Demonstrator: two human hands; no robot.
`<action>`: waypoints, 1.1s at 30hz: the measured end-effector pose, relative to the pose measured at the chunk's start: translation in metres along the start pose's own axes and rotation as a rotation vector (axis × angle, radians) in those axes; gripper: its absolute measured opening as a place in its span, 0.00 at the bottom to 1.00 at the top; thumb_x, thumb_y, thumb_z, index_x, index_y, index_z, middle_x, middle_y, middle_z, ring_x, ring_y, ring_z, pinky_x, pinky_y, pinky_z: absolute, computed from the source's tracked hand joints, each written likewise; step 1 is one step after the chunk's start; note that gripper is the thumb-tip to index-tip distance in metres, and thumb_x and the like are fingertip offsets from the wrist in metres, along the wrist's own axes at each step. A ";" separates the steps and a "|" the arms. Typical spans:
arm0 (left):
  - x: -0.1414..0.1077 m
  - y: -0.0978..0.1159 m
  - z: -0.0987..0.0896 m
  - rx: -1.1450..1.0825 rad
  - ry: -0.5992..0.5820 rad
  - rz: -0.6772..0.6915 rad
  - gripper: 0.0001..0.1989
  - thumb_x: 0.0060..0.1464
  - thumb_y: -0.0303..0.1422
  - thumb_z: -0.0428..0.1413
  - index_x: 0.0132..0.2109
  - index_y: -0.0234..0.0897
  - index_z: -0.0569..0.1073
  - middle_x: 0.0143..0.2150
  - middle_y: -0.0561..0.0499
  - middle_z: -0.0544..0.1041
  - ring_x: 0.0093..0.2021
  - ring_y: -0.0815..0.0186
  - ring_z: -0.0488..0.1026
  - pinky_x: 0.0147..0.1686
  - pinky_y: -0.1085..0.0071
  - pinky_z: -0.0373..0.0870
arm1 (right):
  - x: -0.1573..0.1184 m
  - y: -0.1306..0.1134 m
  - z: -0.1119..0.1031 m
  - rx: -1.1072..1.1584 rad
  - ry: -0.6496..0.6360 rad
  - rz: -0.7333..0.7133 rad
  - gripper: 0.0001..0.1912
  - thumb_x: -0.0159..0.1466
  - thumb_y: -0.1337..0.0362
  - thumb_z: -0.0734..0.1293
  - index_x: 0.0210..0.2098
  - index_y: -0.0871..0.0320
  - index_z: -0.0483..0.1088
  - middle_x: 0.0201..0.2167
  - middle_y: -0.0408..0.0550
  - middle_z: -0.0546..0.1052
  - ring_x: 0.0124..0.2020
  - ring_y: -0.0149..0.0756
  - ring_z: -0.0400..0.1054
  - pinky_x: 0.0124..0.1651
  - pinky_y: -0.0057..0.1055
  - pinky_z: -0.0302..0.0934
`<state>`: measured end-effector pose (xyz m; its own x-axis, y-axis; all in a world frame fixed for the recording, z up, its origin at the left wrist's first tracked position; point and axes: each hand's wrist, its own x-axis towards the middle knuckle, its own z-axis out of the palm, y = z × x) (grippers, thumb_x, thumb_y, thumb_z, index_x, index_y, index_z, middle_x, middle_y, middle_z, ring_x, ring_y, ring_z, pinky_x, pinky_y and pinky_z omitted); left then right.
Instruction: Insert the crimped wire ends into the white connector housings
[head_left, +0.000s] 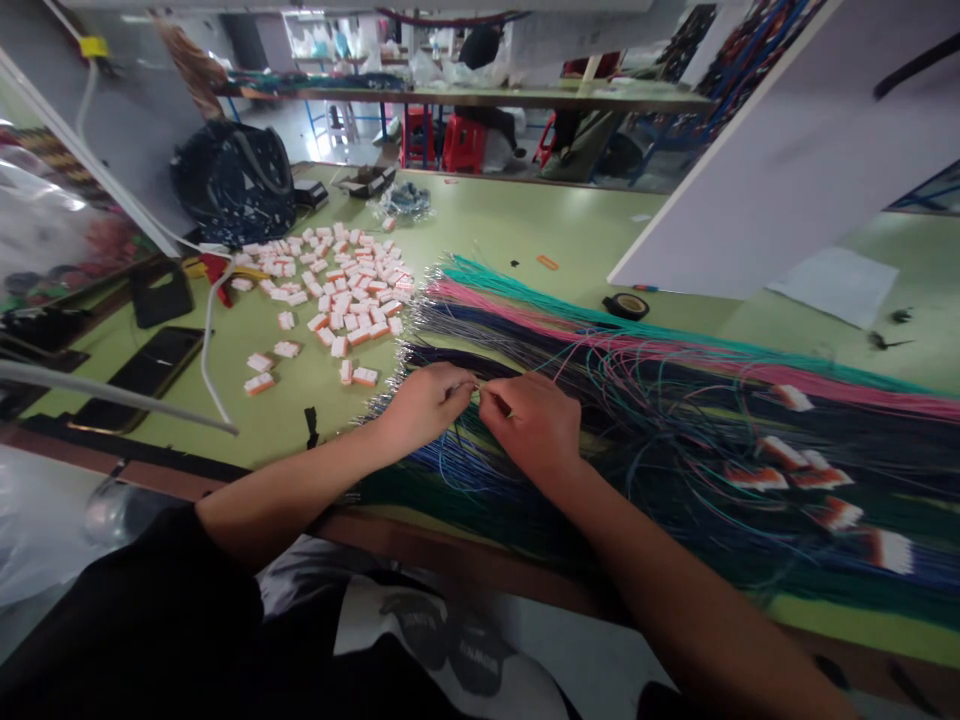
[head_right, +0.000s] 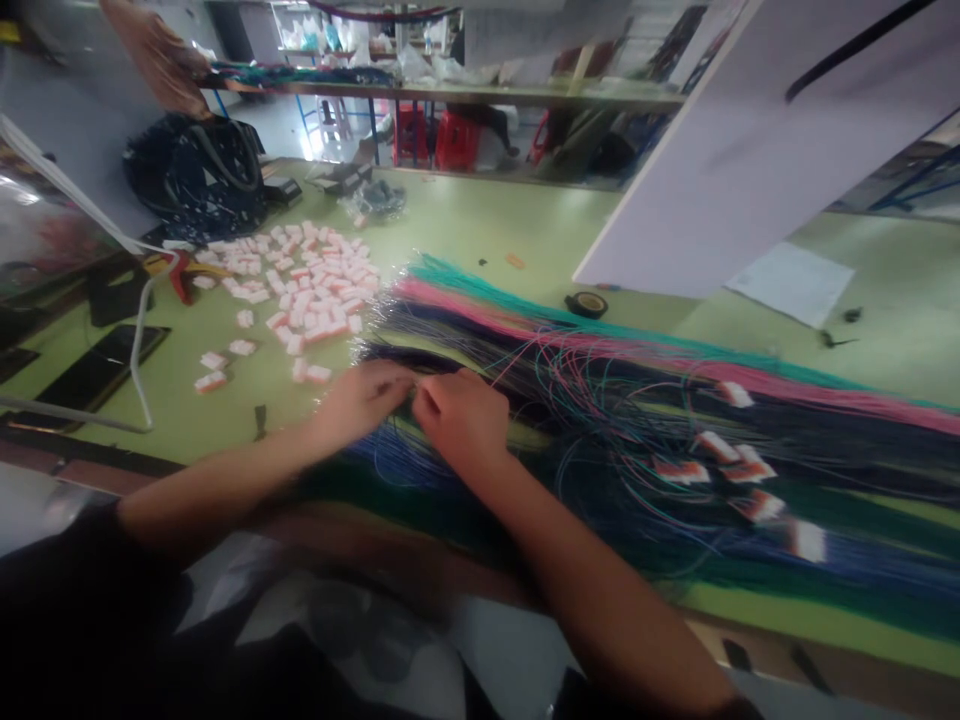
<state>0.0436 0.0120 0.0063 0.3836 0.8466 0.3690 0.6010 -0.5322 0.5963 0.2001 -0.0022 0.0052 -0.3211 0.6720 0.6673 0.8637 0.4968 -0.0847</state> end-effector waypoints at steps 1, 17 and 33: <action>-0.001 0.000 0.001 0.056 -0.011 0.007 0.12 0.56 0.27 0.46 0.32 0.35 0.75 0.31 0.47 0.77 0.35 0.64 0.73 0.35 0.68 0.70 | 0.000 0.000 0.000 -0.015 -0.001 -0.020 0.15 0.59 0.67 0.60 0.17 0.57 0.69 0.15 0.43 0.70 0.23 0.29 0.61 0.27 0.28 0.47; 0.007 -0.009 -0.023 -1.106 -0.290 -0.590 0.14 0.51 0.22 0.53 0.44 0.34 0.76 0.34 0.48 0.78 0.27 0.72 0.72 0.29 0.73 0.73 | 0.007 0.002 -0.009 0.499 -0.173 0.383 0.10 0.56 0.64 0.61 0.22 0.57 0.72 0.18 0.40 0.72 0.20 0.27 0.62 0.25 0.25 0.53; 0.009 -0.015 -0.024 -1.300 -0.280 -0.585 0.13 0.41 0.24 0.61 0.39 0.33 0.75 0.26 0.55 0.74 0.22 0.76 0.69 0.21 0.80 0.64 | 0.011 -0.002 -0.015 0.598 -0.141 0.412 0.08 0.54 0.64 0.61 0.22 0.57 0.70 0.19 0.41 0.72 0.20 0.27 0.61 0.25 0.25 0.53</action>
<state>0.0210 0.0282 0.0181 0.5241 0.8262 -0.2067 -0.2733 0.3930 0.8780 0.2010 -0.0042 0.0234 -0.0984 0.9128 0.3964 0.5784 0.3766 -0.7236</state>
